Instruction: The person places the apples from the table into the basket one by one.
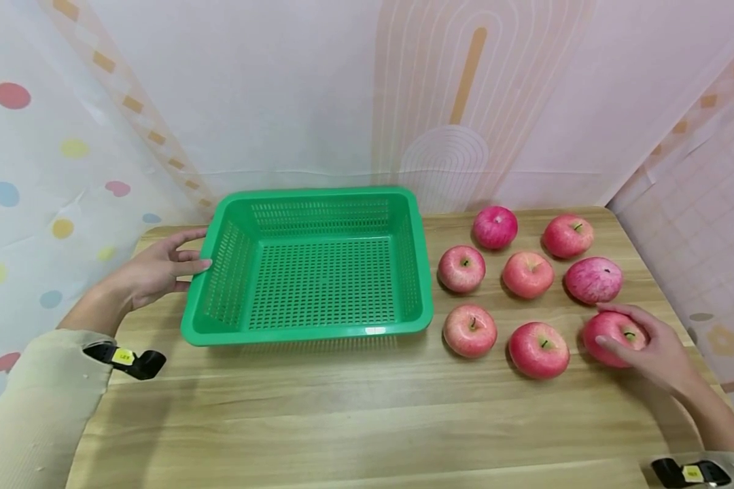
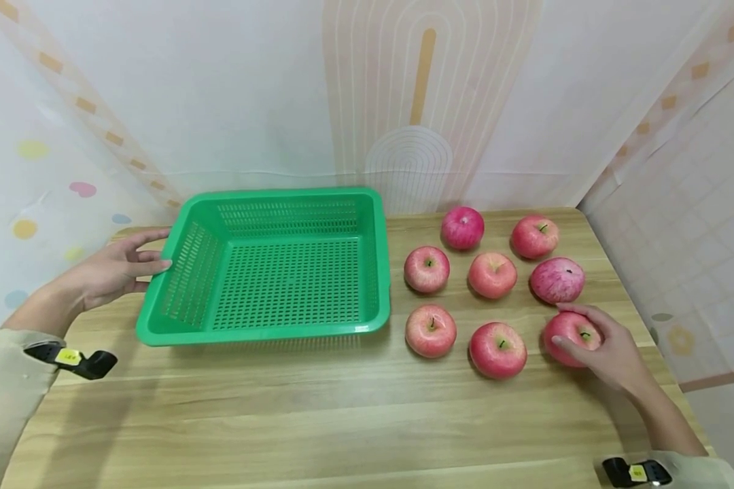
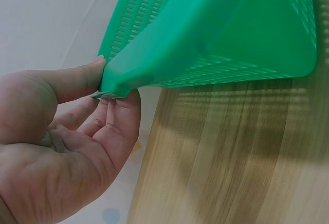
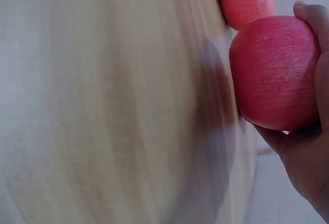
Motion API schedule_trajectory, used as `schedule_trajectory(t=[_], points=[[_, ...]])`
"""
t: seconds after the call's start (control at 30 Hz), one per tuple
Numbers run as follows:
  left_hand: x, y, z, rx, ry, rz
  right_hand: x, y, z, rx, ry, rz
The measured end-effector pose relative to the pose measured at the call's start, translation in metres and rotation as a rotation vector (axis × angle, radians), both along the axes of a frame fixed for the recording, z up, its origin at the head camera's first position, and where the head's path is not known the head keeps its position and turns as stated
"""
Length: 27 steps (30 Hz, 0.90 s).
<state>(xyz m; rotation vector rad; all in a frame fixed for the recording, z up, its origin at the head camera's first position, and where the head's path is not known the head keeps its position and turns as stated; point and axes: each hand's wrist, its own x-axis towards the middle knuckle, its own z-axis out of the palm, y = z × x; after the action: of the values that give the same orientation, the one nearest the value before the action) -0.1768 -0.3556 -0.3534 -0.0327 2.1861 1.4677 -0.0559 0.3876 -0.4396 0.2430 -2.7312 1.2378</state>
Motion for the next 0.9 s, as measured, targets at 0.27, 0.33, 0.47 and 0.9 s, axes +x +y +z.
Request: schedule_trajectory(t=[0.27,0.33,0.47,0.9], points=[[-0.002,0.0,0.0,-0.003,0.008,-0.003,-0.002,0.001,0.008,0.027,0.018,0.004],[-0.002,0.0,0.0,0.0,0.005,-0.004,-0.002,0.002,0.011,0.035,0.013,0.001],[0.001,0.0,-0.002,0.007,-0.004,-0.006,-0.004,0.001,0.017,0.043,0.021,0.018],[-0.001,-0.001,-0.002,0.0,0.005,-0.01,-0.02,-0.006,0.041,0.054,0.085,0.09]])
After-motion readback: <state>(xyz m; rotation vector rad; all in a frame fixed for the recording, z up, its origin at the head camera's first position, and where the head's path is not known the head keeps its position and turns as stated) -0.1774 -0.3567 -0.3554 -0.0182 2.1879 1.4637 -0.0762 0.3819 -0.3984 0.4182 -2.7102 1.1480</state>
